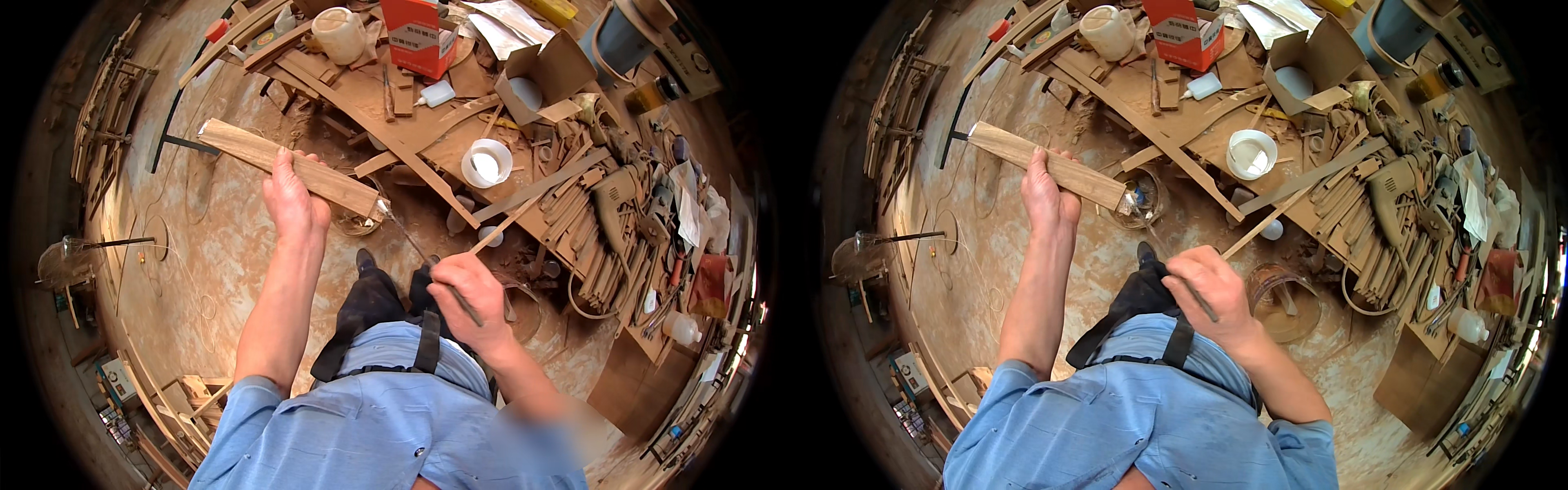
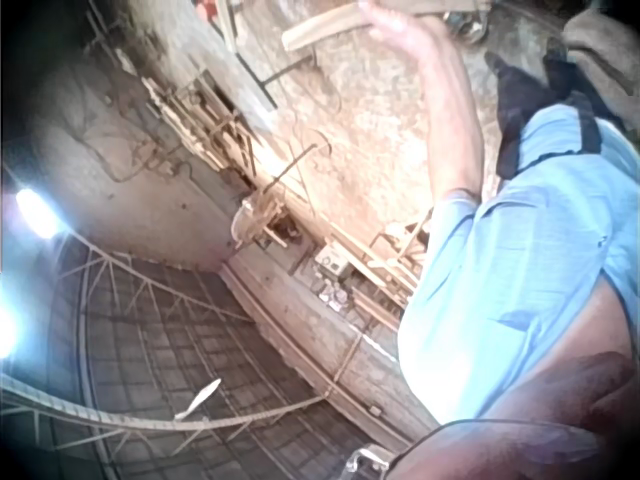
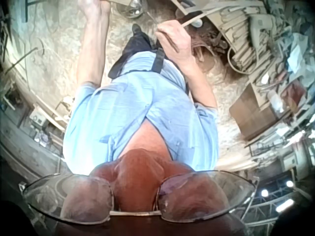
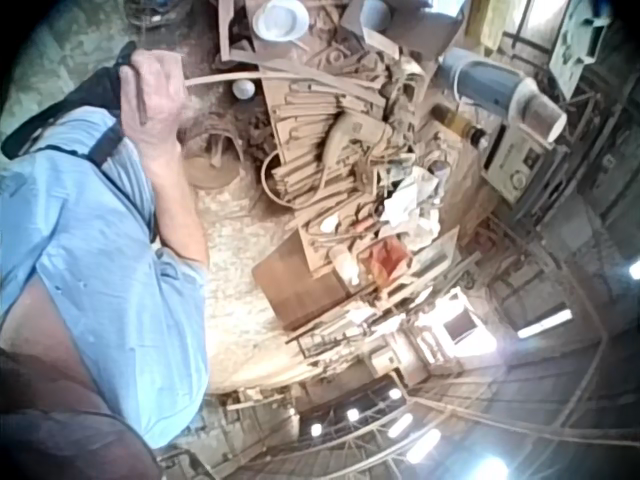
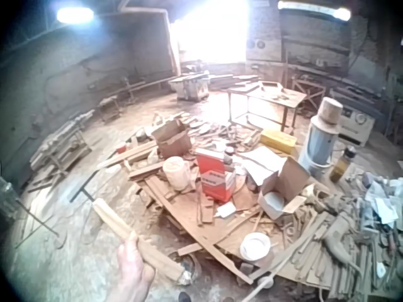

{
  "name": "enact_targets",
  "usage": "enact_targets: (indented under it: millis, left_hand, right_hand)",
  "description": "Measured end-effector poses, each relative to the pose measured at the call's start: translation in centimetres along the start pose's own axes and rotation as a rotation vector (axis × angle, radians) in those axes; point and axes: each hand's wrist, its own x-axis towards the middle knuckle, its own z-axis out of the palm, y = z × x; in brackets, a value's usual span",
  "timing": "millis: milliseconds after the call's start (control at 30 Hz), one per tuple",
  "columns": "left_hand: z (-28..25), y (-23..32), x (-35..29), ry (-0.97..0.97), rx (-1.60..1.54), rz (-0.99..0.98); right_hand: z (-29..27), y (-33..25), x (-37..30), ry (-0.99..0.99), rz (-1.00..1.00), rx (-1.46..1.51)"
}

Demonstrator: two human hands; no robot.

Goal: The person applies glue to wooden pieces using a brush, then uses a hammer to join them together. They also operate a machine to cut a wooden piece and continue assembling the parts by gluing and hammering them.

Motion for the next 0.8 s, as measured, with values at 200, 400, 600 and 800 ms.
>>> enact_targets:
  millis: [200,400,600,800]
  left_hand:
    - [0.3,-0.5,-0.8,0.007,-0.014,0.056]
    - [0.1,-1.0,-0.9,-0.014,0.014,0.077]
    - [0.1,-0.2,-1.1,0.056,0.023,0.045]
    - [-1.8,1.7,-1.4,0.154,-0.155,-0.04]
  right_hand:
    - [0.7,-0.5,-0.1,-0.043,0.02,-0.059]
    - [1.3,-0.9,-0.3,-0.122,0.062,-0.047]
    - [-0.9,-0.2,-0.9,-0.046,0.123,0.0]
    - [-6.7,3.2,0.6,0.366,0.437,0.044]
